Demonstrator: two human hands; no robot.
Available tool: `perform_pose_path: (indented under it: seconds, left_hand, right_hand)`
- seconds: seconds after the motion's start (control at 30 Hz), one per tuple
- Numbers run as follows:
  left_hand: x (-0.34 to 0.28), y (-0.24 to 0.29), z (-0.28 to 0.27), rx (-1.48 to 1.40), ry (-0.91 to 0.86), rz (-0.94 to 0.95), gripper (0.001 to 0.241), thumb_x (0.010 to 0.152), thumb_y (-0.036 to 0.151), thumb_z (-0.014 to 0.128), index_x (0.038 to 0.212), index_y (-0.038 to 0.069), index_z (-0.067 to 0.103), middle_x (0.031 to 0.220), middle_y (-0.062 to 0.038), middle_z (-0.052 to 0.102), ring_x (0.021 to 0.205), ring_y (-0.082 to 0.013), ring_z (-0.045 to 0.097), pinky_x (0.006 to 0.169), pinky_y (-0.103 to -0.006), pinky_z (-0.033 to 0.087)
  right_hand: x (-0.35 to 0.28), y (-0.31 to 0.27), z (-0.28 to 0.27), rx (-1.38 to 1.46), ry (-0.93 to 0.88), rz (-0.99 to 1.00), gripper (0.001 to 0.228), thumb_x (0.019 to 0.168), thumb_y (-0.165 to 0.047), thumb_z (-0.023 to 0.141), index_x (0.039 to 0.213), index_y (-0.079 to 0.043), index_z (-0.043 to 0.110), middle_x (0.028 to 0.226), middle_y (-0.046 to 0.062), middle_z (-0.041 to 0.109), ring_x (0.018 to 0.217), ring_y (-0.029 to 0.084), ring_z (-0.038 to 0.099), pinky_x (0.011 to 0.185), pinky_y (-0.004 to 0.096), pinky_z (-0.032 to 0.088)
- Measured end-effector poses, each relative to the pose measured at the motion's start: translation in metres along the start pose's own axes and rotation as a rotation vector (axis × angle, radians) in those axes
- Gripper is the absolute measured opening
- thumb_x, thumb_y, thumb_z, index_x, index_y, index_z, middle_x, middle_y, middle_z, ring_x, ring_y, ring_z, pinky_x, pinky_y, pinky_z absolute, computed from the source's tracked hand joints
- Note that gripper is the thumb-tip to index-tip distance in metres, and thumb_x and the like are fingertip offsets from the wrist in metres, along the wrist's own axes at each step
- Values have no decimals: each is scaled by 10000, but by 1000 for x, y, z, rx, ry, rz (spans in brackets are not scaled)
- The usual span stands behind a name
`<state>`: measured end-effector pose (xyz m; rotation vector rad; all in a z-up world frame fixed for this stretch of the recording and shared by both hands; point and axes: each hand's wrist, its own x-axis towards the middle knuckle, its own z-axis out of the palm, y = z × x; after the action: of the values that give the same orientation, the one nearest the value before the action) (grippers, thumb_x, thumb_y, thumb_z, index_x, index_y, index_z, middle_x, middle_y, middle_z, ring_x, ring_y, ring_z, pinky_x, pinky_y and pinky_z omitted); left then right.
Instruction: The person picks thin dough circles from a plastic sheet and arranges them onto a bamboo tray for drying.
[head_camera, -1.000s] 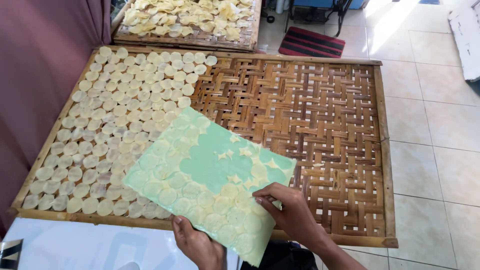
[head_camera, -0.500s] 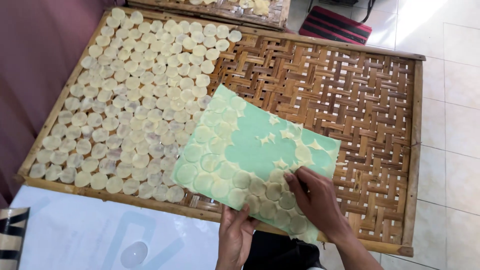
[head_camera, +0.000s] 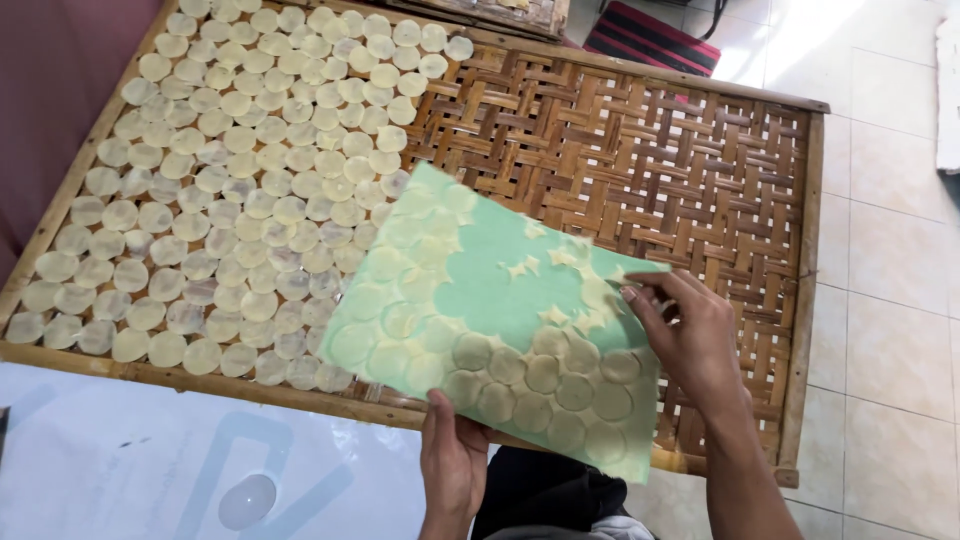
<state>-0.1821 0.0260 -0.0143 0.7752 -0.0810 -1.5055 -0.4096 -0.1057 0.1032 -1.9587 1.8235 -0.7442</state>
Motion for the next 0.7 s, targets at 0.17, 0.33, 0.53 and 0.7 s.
perform_pose_path:
  seconds: [0.17, 0.33, 0.53, 0.7]
  left_hand:
    - [-18, 11, 2, -18, -20, 106, 596, 1081, 456, 386, 1403, -37, 478, 1218, -176, 664, 1022, -262, 665, 842, -430, 541]
    - [-24, -1, -12, -35, 56, 233, 638, 1050, 471, 402, 1456, -20, 428, 1261, -179, 652, 1008, -260, 669, 778, -397, 526]
    - [-25, -26, -41, -19, 107, 292, 658, 1090, 472, 414, 1505, -37, 402, 1221, -192, 657, 931, -245, 645, 753, -389, 526]
    - [-24, -18, -31, -108, 167, 255, 598, 1050, 435, 418, 1484, 24, 398, 1212, -143, 659, 930, -237, 652, 722, -395, 511]
  right_hand:
    - [5, -1, 13, -82, -98, -8, 284, 943, -223, 697, 1194, -106, 762, 1026, 109, 718, 728, 202, 706, 651, 351, 591]
    - [18, -14, 45, -176, -195, -224, 342, 933, -274, 679, 1210, -87, 749, 1042, 122, 701, 960, 291, 662, 846, 442, 540]
    - [20, -23, 64, -247, -269, -100, 305, 916, -319, 685, 1066, -63, 755, 1048, 115, 710, 973, 305, 678, 872, 450, 529]
    - [17, -28, 54, -208, -376, 15, 231, 886, -266, 700, 975, -62, 761, 987, 115, 740, 856, 286, 722, 818, 421, 563]
